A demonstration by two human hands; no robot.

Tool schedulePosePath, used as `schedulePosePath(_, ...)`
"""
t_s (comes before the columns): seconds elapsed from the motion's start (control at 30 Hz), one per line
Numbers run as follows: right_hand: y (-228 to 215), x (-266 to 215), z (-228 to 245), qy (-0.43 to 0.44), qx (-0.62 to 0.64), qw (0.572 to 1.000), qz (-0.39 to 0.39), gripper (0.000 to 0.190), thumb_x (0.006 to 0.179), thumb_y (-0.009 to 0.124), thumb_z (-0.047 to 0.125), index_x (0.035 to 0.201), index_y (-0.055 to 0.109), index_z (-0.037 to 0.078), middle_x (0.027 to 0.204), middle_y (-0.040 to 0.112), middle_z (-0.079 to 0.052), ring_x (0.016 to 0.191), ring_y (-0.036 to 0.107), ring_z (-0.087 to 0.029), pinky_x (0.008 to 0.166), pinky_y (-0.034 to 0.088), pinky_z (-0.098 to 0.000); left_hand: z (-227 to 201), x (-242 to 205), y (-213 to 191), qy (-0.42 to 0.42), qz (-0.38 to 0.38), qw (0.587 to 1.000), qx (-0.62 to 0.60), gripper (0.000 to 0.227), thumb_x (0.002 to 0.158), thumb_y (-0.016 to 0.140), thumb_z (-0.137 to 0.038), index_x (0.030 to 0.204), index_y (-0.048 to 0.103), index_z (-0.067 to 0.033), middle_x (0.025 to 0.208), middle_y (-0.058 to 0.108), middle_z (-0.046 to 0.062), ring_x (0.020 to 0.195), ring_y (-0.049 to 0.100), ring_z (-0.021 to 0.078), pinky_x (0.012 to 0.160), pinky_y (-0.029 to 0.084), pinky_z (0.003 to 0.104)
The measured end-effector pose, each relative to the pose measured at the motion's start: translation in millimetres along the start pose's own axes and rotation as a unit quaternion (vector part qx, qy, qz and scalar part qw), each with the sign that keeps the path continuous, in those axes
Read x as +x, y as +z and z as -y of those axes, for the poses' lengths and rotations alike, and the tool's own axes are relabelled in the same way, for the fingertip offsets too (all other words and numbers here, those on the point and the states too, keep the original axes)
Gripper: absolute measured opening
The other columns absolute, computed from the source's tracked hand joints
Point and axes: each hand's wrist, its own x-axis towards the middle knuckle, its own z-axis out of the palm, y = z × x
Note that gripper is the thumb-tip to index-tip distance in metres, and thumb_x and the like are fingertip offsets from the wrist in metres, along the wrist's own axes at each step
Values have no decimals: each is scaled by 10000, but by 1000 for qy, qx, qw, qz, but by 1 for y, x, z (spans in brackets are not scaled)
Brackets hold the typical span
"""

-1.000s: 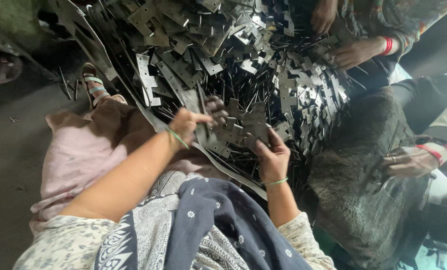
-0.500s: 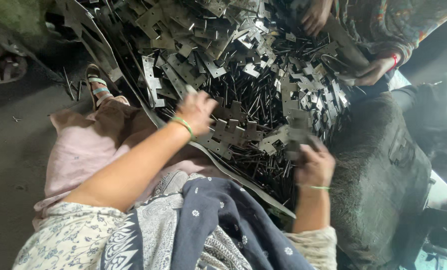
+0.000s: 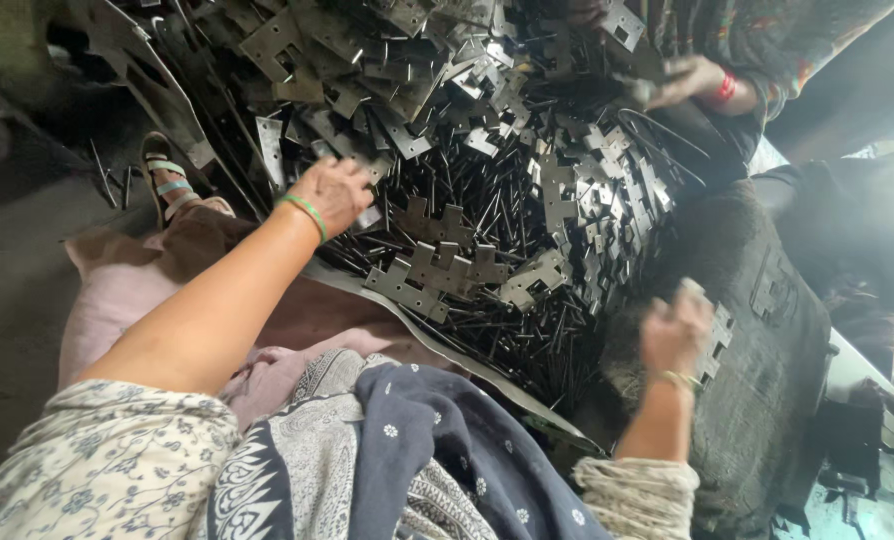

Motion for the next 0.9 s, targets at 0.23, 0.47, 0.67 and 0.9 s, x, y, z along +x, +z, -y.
schedulePosePath(0.23,62,29,220,-175,138,953,204,621,980,704,307,1492,489,29,1465,504,-273,1336,494,-401,1095,417,-459,-28,-4,-56,-18,-274,788,-552,206,999,602,-194,1056,713,-30,972,713,91,912,717,282,787,593,371)
schedulePosePath(0.47,115,39,265,-189,184,946,189,431,843,766,142,1251,661,54,1045,744,-190,971,716,-364,834,569,-427,-7,-46,-133,103,-181,267,-941,514,856,758,-117,1331,598,0,1225,662,111,1082,717,233,911,621,360)
schedulePosePath(0.67,100,37,242,-196,326,922,70,159,904,731,29,1061,711,42,1033,756,-148,918,745,-273,771,620,-340,18,-41,-103,-23,-229,367,-901,713,775,615,185,1426,543,-95,1364,661,97,1140,717,238,877,636,362)
schedulePosePath(0.9,31,19,187,-47,400,902,153,189,950,672,-17,1138,688,-5,1037,746,-115,821,721,-148,636,614,-275,-13,-46,-11,-145,107,980,-86,204,910,653,-235,1017,784,-122,1031,735,110,1070,655,315,932,488,450)
